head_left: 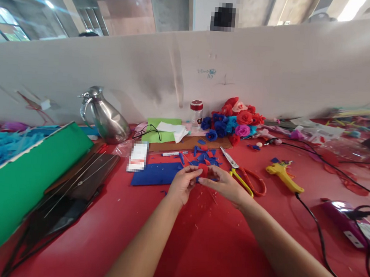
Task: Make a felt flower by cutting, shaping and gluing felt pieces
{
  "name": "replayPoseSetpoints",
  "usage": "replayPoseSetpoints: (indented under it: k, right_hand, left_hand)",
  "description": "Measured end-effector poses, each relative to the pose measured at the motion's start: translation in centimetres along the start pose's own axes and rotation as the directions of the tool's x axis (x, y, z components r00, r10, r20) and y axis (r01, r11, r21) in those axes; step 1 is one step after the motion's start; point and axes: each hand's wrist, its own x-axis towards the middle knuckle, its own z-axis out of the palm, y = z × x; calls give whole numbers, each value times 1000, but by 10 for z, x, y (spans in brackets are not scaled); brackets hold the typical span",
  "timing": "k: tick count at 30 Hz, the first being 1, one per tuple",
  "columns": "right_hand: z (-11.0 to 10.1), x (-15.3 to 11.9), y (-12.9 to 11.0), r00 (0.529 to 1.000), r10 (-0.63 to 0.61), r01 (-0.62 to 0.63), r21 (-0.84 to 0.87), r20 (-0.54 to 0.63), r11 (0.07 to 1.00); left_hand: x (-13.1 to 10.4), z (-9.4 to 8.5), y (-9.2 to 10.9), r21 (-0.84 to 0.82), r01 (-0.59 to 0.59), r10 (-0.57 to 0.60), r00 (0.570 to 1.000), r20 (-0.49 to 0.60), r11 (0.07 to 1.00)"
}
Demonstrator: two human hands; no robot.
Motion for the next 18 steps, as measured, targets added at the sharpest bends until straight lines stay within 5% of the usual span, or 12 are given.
replayPoseSetpoints:
  k: [7, 18]
  right_hand:
    - [-1, 3, 5, 997, 73, -67, 168, -33, 984]
    - [-6, 1, 3, 1000, 27, -26, -64, 0, 998]
  left_hand:
    - [-1, 1, -1, 29, 0, -1, 999, 32, 1000]
    - [-2, -4, 4, 245, -120, 108, 992, 60, 962]
